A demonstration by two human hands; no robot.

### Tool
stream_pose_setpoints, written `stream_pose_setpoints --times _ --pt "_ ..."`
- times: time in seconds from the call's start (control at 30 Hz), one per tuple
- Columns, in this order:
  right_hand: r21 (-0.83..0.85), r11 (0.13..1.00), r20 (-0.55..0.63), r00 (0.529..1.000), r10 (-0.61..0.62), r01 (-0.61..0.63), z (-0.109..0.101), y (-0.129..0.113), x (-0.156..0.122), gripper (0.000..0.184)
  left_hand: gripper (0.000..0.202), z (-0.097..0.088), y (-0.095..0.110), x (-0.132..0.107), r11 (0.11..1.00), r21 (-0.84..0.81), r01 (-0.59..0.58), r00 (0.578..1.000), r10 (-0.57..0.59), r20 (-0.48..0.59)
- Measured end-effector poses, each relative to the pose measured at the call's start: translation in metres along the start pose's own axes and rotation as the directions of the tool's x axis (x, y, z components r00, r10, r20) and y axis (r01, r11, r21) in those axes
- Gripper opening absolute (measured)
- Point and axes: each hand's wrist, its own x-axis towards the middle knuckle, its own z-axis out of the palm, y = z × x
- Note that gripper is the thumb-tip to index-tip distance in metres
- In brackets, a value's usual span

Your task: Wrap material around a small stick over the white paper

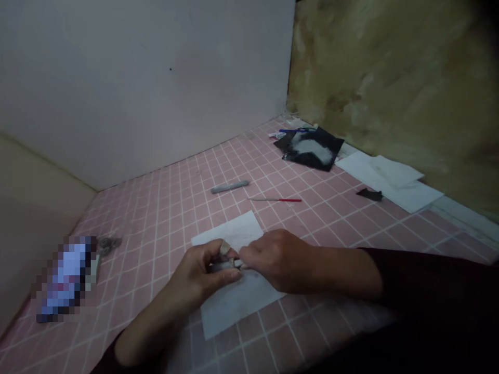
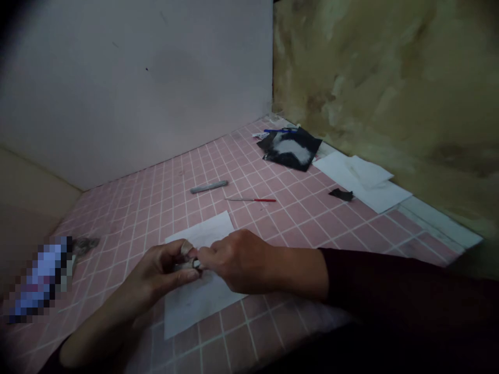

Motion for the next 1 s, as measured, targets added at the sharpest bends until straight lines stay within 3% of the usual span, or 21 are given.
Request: stream_pose_setpoints --times 0.07,0.13,0.17,0.2,0.27,0.3,0.33,0.37,0.43,0.47,0.5,0.57,0.6,0.67,0.7,0.77,0.8,0.83,0.87,0.9,1.0 --pt "-0.018 1.0 -0.015 1.0 -0.011 0.011 0.003 0.0 -0.001 0.012 0.021 -0.001 -0.002 0.0 0.999 -0.032 0.017 0.999 -0.016 0.03" --pt "0.228 0.962 0.066 0.988 0.14 -0.151 0.002 0.002 0.003 0.017 0.017 0.002 -0.005 -0.001 0.983 0.167 -0.076 0.995 0.084 -0.046" --pt "0.408 0.872 0.173 0.96 0.218 -0.271 0.001 0.004 0.005 0.023 0.013 0.005 -0.006 -0.002 0.937 0.314 -0.153 0.978 0.189 -0.087" --pt "0.568 0.722 0.316 0.915 0.252 -0.395 -0.001 0.006 0.008 0.027 0.01 0.008 -0.007 -0.002 0.858 0.456 -0.236 0.944 0.314 -0.102" --pt "0.715 0.398 0.55 0.814 0.188 -0.575 -0.005 0.009 0.013 0.032 0.01 0.013 -0.008 -0.003 0.673 0.645 -0.362 0.841 0.534 -0.085" --pt "0.729 0.319 0.59 0.792 0.155 -0.605 -0.006 0.01 0.014 0.032 0.011 0.014 -0.008 -0.003 0.618 0.683 -0.389 0.802 0.592 -0.078" --pt "0.734 0.332 0.577 0.802 0.154 -0.592 -0.007 0.011 0.014 0.032 0.012 0.014 -0.008 -0.003 0.612 0.688 -0.391 0.793 0.603 -0.086" --pt "0.721 0.431 0.517 0.836 0.186 -0.542 -0.007 0.01 0.013 0.031 0.012 0.013 -0.008 -0.003 0.657 0.659 -0.366 0.818 0.564 -0.108" --pt "0.556 0.756 0.277 0.935 0.224 -0.346 -0.004 0.007 0.008 0.026 0.01 0.008 -0.007 -0.003 0.834 0.491 -0.252 0.926 0.355 -0.129" --pt "0.402 0.888 0.159 0.972 0.172 -0.223 -0.002 0.005 0.005 0.021 0.012 0.005 -0.006 -0.003 0.917 0.359 -0.174 0.971 0.22 -0.091" --pt "0.242 0.965 0.081 0.993 0.086 -0.104 0.001 0.004 0.002 0.016 0.015 0.003 -0.006 -0.002 0.971 0.218 -0.099 0.994 0.105 -0.015" --pt "0.058 0.997 0.023 0.999 -0.046 0.045 0.005 0.002 -0.002 0.012 0.019 -0.001 -0.006 -0.002 1.0 0.009 -0.001 0.992 0.0 0.123" --pt "0.064 0.997 0.024 0.999 -0.047 0.045 0.006 0.002 -0.002 0.012 0.02 -0.001 -0.006 -0.002 1.0 -0.014 0.002 0.99 -0.001 0.139" --pt "0.262 0.958 0.095 0.991 0.096 -0.118 0.004 0.003 0.001 0.017 0.016 0.003 -0.006 -0.003 0.986 0.138 -0.093 0.995 0.088 0.045" --pt "0.414 0.875 0.203 0.963 0.179 -0.25 0.002 0.004 0.004 0.023 0.013 0.006 -0.007 -0.003 0.944 0.286 -0.167 0.983 0.181 -0.023" --pt "0.635 0.598 0.457 0.862 0.221 -0.489 -0.003 0.007 0.01 0.03 0.005 0.012 -0.007 -0.005 0.775 0.553 -0.306 0.906 0.416 -0.081" --pt "0.678 0.484 0.528 0.825 0.202 -0.552 -0.006 0.008 0.012 0.032 0.006 0.014 -0.007 -0.005 0.7 0.626 -0.345 0.86 0.502 -0.087" --pt "0.698 0.44 0.54 0.819 0.193 -0.564 -0.008 0.008 0.013 0.032 0.008 0.015 -0.007 -0.006 0.663 0.656 -0.36 0.831 0.547 -0.098" --pt "0.702 0.48 0.492 0.846 0.207 -0.526 -0.009 0.008 0.013 0.032 0.011 0.014 -0.007 -0.006 0.671 0.653 -0.353 0.829 0.547 -0.114" --pt "0.675 0.582 0.396 0.889 0.231 -0.453 -0.01 0.008 0.012 0.031 0.014 0.013 -0.005 -0.007 0.711 0.622 -0.328 0.849 0.511 -0.137" --pt "0.342 0.92 0.096 0.982 0.165 -0.189 -0.005 0.007 0.004 0.022 0.018 0.003 0.0 -0.007 0.875 0.437 -0.208 0.956 0.276 -0.097"
